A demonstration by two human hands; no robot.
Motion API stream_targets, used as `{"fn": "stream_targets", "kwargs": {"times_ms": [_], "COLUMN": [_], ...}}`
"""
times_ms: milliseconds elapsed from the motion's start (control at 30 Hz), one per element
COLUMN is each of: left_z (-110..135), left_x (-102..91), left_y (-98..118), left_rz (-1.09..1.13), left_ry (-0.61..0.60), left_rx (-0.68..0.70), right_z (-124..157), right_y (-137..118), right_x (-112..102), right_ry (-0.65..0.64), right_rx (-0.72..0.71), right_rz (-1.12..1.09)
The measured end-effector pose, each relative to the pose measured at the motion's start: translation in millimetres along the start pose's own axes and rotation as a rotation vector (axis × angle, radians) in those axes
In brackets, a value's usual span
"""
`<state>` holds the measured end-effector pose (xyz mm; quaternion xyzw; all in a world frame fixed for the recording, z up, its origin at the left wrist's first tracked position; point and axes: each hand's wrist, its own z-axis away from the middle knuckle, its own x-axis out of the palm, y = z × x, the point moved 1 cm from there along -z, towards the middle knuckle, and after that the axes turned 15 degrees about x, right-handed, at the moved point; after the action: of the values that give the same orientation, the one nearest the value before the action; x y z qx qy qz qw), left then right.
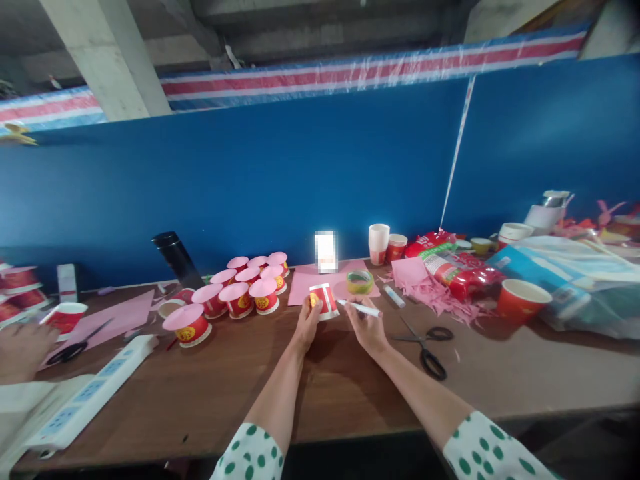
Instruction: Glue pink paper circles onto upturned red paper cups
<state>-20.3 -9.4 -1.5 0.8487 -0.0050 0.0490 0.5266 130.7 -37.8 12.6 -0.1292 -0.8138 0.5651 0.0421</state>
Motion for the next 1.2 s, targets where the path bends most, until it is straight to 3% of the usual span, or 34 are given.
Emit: {"fn": "stream_targets", "kwargs": {"times_ms": [233, 433, 667, 1200], "left_z": [-2.0, -3.7, -2.4, -2.7], "left_x": [3.4, 2.4, 6.0, 3.8], "left_y": [3.5, -6.9, -3.0, -5.0], "left_rz": [-0.060, -0.087, -0.099, -0.146], "left_ry": [-0.047, -0.027, -0.038, 0.012], "left_rx": [0.095, 0.101, 0.136, 0.104], "right_z": [2.9, 4.3, 4.7, 4.2], "right_y": [-0.9, -0.1, -3.8, -4.0], "right_x": [0.2, 1.0, 2.0, 2.3], "right_ry": [-0.046, -0.088, -0.082, -0.087], "right_rx": [-0.014, -0.025, -0.042, -0.006], "right_rz": [0.029, 0.043, 0.049, -0.018]}}
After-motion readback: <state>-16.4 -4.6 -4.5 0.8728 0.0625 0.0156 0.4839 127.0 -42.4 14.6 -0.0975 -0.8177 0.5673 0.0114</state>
